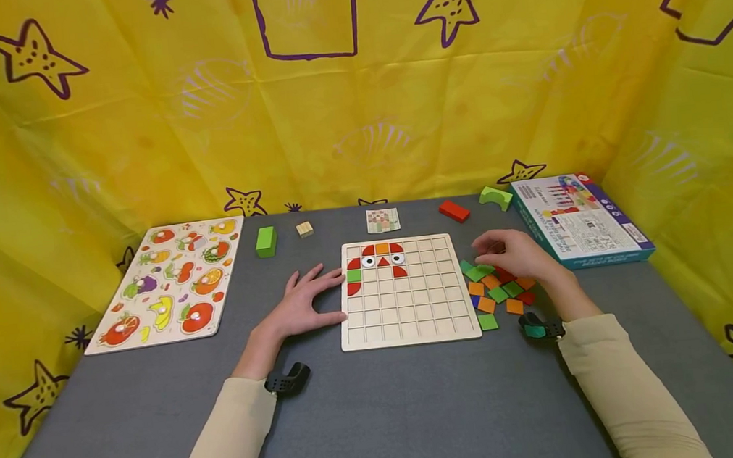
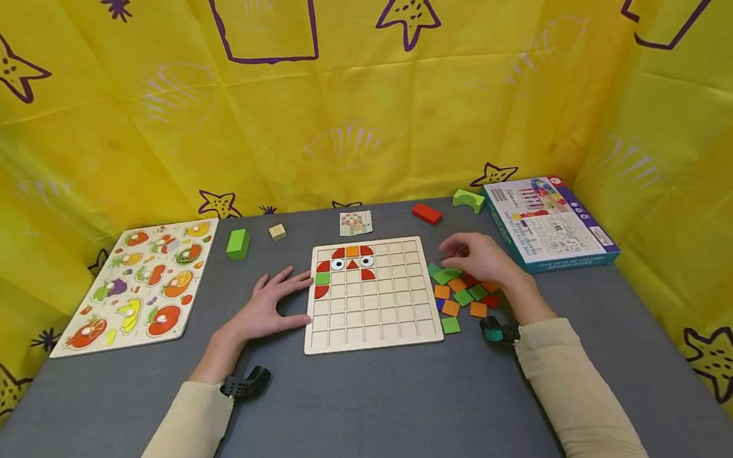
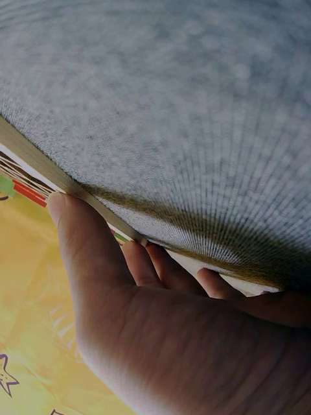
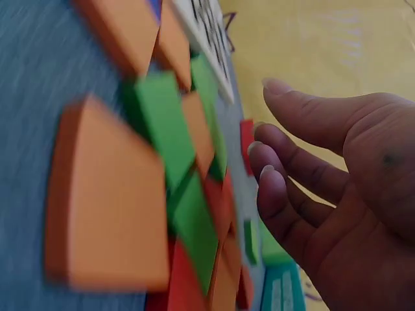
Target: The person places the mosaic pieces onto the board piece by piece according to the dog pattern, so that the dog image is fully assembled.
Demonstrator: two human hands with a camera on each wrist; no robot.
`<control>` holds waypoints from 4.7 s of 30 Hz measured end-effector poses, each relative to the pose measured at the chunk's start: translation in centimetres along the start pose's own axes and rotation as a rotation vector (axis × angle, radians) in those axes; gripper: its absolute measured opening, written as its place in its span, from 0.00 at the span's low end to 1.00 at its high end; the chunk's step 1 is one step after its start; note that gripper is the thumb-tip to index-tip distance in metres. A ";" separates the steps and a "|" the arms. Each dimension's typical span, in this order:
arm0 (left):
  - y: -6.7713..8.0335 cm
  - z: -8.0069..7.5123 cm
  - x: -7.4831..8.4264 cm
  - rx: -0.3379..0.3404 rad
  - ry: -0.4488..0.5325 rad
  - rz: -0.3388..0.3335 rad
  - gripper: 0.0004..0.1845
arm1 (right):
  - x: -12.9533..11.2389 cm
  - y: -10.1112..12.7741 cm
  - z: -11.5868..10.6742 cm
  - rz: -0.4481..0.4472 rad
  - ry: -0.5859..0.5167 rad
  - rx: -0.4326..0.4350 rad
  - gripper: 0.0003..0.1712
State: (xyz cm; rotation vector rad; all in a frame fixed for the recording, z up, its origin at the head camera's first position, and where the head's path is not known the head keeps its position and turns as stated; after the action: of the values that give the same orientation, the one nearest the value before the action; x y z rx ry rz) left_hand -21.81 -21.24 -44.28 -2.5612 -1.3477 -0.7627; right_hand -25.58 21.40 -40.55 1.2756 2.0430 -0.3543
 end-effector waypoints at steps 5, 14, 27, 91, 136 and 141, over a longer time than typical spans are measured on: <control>0.0 0.0 0.1 -0.001 -0.003 0.005 0.41 | 1.4 1.0 -0.2 0.045 0.036 0.001 0.18; -0.1 0.0 0.1 0.000 -0.008 0.014 0.41 | 2.0 2.0 -0.5 0.094 0.101 -0.054 0.17; 0.1 0.1 -0.1 0.006 0.006 0.023 0.41 | 2.2 1.8 -0.1 0.121 0.096 -0.054 0.11; 0.3 -0.1 0.1 0.004 0.015 0.011 0.40 | 0.5 -1.2 0.9 0.165 0.121 0.001 0.20; -0.1 0.0 -0.3 -0.005 0.011 0.001 0.41 | -9.4 -6.5 8.1 -0.106 0.064 -0.146 0.02; 0.0 -0.1 -0.1 -0.005 0.010 -0.002 0.41 | -9.6 -6.3 8.2 -0.128 0.078 -0.149 0.02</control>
State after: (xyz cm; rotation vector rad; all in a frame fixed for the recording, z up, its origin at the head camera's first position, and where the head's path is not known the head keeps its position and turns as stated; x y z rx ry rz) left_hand -21.90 -21.35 -44.26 -2.5564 -1.3470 -0.7791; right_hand -25.05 7.34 -40.75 1.0869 2.1793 -0.2089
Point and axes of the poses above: each hand's wrist, its own y-axis away from the middle knuckle, its own z-axis out of the palm, x = y × z, the point moved 2 cm from there along -y, towards the middle knuckle, and after that the axes turned 11 degrees about -x, right-handed, at the moved point
